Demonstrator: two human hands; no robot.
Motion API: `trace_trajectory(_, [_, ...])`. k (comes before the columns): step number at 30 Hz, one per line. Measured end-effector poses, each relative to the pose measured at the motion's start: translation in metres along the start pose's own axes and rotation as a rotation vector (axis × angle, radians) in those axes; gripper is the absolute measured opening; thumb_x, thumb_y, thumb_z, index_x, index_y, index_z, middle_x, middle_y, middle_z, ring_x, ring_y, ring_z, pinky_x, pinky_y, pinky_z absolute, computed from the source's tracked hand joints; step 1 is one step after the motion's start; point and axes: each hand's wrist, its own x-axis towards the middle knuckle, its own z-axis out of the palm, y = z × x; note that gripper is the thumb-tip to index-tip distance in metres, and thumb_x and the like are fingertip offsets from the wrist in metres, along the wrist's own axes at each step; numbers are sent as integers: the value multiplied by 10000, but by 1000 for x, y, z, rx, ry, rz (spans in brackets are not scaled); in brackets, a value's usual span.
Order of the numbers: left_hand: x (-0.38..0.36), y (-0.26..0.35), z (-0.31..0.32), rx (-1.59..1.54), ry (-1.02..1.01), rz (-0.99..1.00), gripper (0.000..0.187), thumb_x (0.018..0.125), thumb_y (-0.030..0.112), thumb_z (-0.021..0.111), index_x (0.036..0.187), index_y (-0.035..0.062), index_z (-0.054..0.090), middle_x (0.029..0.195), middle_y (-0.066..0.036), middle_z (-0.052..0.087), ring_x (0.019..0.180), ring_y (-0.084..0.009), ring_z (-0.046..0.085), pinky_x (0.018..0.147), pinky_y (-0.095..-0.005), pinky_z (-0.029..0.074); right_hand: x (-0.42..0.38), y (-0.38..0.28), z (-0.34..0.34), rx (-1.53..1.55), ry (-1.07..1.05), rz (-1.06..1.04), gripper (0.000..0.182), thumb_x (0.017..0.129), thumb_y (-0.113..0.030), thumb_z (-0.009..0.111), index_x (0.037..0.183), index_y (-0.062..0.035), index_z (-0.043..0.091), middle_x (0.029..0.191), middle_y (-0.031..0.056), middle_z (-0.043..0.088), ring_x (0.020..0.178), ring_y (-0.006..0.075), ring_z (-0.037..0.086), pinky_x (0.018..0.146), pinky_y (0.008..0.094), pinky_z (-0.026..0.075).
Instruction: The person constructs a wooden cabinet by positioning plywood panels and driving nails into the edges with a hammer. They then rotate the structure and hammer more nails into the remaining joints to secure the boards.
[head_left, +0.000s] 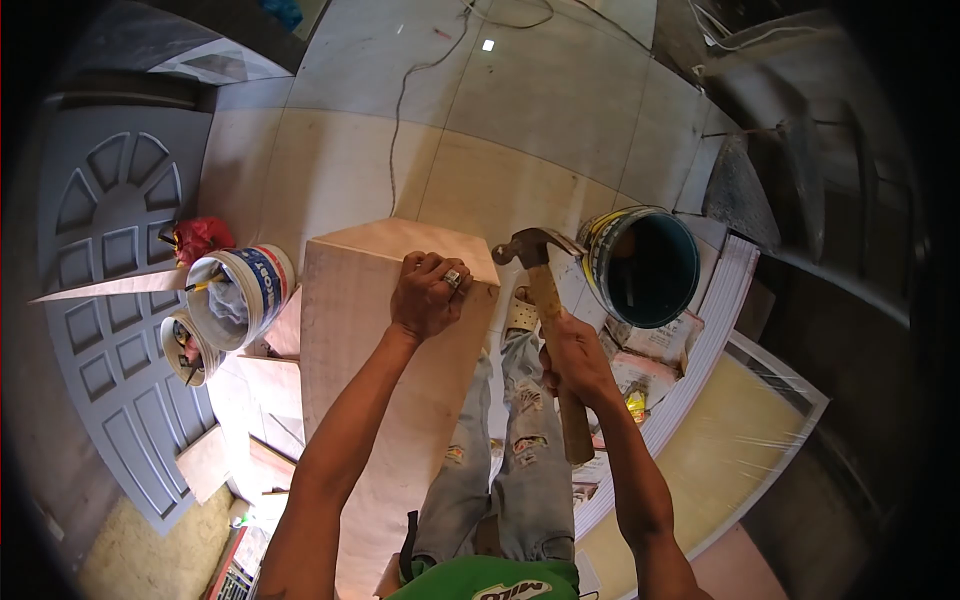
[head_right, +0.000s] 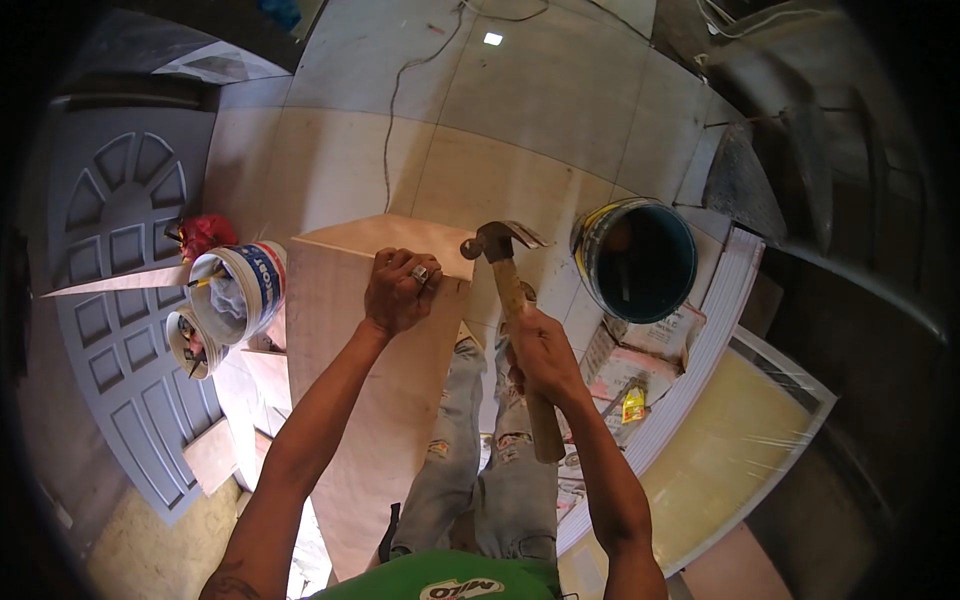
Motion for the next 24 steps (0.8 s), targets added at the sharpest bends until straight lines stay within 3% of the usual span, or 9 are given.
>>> trace_trajectory(3, [0,-1,0,-3,2,10,64,830,109,676,878,106,633,914,-7,688,822,-187,621,847,-375,400,-12,11,3,5,25,-171,385,1027,-422,407,926,-61,493,639,14,515,460,109,492,415,276,416])
trace_trajectory(8, [-1,-2,0,7,-3,2,51,835,112,654,882,106,634,921,-11,679,857,-189,619,855,-381,408,-37,44,8,-417,35,-965,525,980,-546,402,897,-41,515,674,27,518,536,136,507,485,288,413])
trace_trajectory(13, [-9,-5,6,13,-42,-1,74,822,127,658,889,109,630,904,-5,666,874,-191,618,866,-381,412,-48,93,6,-64,65,-476,358,922,-406,572,894,-51,538,702,52,524,585,138,484,510,277,375])
trace_trajectory(16, [-7,-8,8,51,-23,6,89,806,135,666,886,116,631,908,-3,661,872,-191,619,873,-381,412,-69,55,13,-271,16,-1011,121,951,-117,569,891,-27,514,700,55,509,584,160,482,504,276,381])
trace_trajectory(17, [-7,-7,7,62,-32,12,87,803,136,667,879,116,631,912,-3,662,870,-191,619,871,-383,412,-76,26,36,126,-119,-1047,107,967,-76,540,883,-18,509,697,48,510,568,157,486,492,285,386])
trace_trajectory(19, [-9,-5,8,68,-44,16,85,799,138,669,872,117,631,915,-3,663,867,-190,619,869,-384,412,-73,32,40,32,-74,-1159,117,976,-98,532,884,-27,519,664,45,502,523,153,485,469,292,393])
trace_trajectory(22, [-9,-5,9,64,-16,13,70,804,136,664,859,116,626,905,1,663,862,-190,619,866,-385,411,-18,130,18,-751,167,-820,216,1013,-197,496,871,-35,517,623,41,495,459,154,464,445,299,396])
trace_trajectory(23, [-9,-4,8,47,-21,0,66,807,138,662,859,118,627,904,4,665,861,-188,619,866,-385,411,-32,74,39,-123,77,-70,337,1027,-328,474,865,-35,511,620,30,483,481,151,463,457,289,394])
trace_trajectory(24, [-9,-5,8,30,-27,-10,63,809,141,661,858,120,627,902,6,666,861,-187,619,867,-384,410,-35,82,42,34,44,-84,420,1014,-422,460,869,-31,516,633,35,489,515,153,476,479,296,400])
